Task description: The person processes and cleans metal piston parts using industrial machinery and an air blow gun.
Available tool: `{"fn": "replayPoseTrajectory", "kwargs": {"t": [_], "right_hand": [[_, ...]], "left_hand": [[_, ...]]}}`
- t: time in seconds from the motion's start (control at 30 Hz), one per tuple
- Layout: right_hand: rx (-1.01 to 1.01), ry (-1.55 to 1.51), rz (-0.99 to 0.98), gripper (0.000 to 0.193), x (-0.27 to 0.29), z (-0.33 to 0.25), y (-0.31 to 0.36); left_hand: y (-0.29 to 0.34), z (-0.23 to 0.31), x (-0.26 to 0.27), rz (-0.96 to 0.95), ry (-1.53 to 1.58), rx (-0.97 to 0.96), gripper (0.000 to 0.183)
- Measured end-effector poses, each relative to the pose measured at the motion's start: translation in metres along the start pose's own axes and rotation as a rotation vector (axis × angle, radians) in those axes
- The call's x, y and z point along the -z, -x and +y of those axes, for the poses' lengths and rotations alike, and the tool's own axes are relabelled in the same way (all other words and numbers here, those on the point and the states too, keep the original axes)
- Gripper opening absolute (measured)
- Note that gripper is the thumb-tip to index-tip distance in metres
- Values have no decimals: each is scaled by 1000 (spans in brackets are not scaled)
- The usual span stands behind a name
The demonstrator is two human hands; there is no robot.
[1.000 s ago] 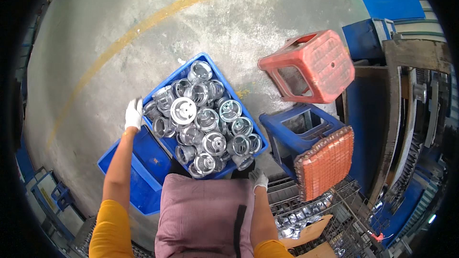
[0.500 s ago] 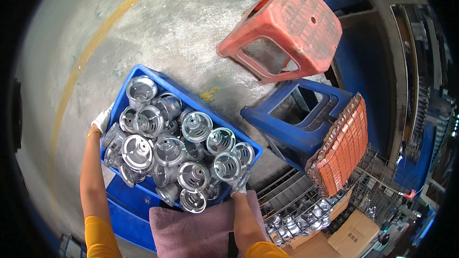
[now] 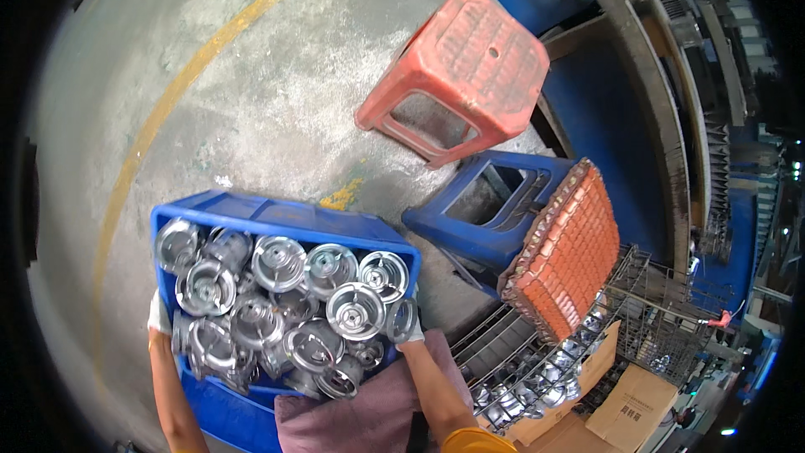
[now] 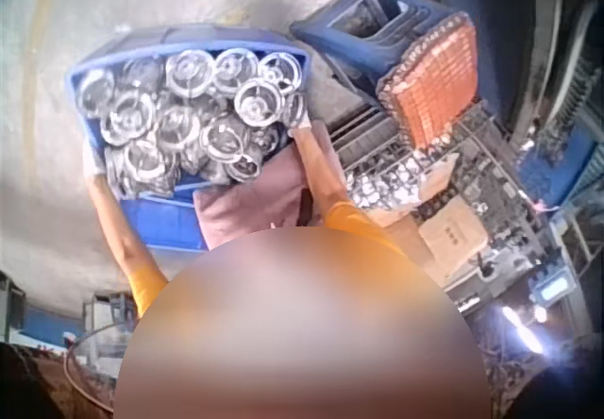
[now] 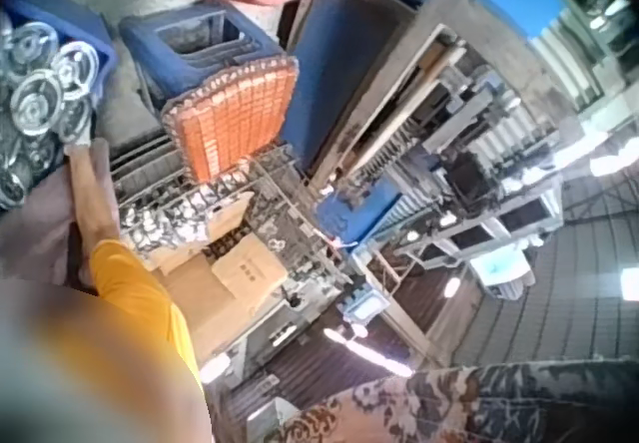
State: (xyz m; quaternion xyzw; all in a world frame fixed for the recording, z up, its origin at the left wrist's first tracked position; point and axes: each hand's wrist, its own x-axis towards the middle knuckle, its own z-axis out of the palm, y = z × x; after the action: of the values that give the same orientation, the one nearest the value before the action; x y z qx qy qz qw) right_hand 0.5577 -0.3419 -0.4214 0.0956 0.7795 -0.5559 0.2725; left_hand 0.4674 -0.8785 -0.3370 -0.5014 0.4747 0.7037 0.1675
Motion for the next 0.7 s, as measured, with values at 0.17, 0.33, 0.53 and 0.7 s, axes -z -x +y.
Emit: {"fn": "replayPoseTrajectory", "kwargs": {"t": [0.17, 0.33, 0.53, 0.7], "right_hand": [[-110, -415, 18, 41, 30, -86, -5], [-519, -866, 9, 38, 59, -249, 5], [-294, -760, -197, 32, 109, -379, 13], [-221, -506, -177, 32, 138, -470, -17]], "left_hand": [[114, 0, 56, 133, 109, -163, 38], [198, 16, 98, -87, 86, -225, 44], [261, 59, 88, -189, 214, -285, 47], [276, 74, 48, -223, 279, -289, 49]]}}
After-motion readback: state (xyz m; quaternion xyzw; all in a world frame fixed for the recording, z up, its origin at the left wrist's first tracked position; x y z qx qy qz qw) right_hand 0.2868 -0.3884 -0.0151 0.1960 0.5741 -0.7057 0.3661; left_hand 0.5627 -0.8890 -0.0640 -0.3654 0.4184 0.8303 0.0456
